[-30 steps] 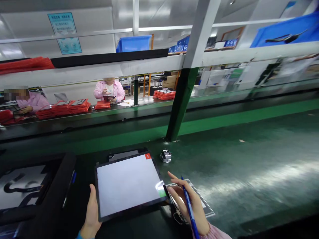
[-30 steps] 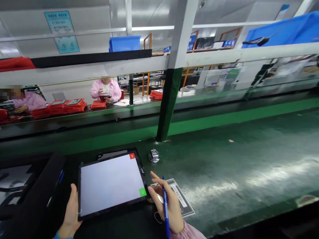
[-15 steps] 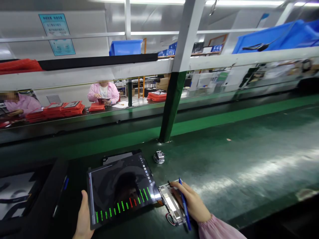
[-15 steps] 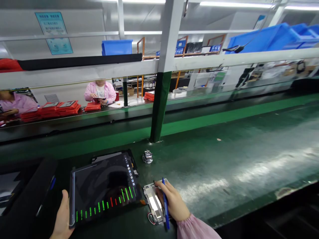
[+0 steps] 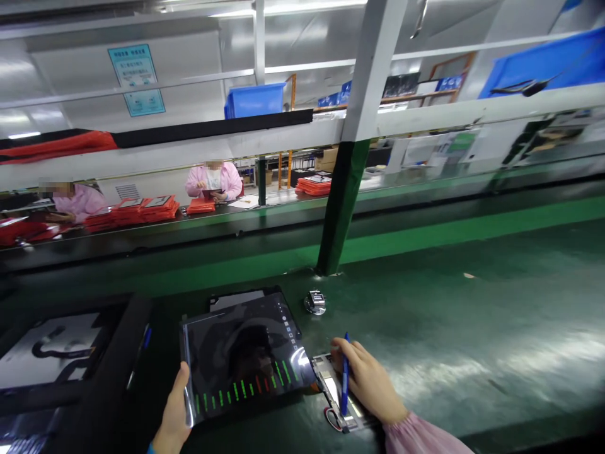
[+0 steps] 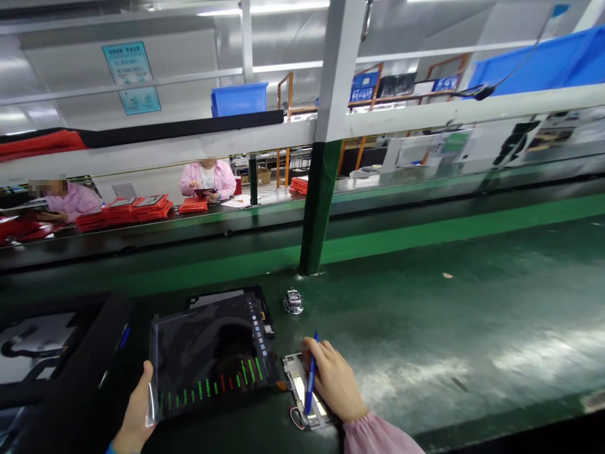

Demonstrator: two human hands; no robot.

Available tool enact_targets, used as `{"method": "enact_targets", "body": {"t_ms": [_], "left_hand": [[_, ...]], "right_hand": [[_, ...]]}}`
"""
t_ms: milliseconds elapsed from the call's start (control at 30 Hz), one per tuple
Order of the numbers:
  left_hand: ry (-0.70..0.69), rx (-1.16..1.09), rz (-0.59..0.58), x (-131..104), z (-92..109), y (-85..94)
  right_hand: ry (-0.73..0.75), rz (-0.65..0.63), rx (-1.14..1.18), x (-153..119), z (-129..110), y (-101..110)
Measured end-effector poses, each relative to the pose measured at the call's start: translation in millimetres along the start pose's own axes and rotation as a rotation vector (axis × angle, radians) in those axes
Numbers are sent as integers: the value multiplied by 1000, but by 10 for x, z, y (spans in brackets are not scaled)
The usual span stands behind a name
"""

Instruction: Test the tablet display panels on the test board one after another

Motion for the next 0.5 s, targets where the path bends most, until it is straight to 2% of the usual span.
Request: {"method": "enact_targets", "body": {"t_ms": [100,267,500], "left_hand": [[-60,-37,60,-78,81,86],[-39,-39,76,-181,71,171],[-79,-16,114,-181,87,240]], "right_hand": [[-3,-10,3,27,-9,5],[4,-24,13,59,-1,39],[37,-15,-19,67,-31,7]]}}
Point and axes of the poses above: each hand's wrist, its own x-axis towards the middle knuckle, its own y-axis out of the back of the hand, z = x × y, the point moved 10 cm from there along x, towards the middle knuckle, and after that the axes turned 1 degree about -y, right-handed, at the moved point
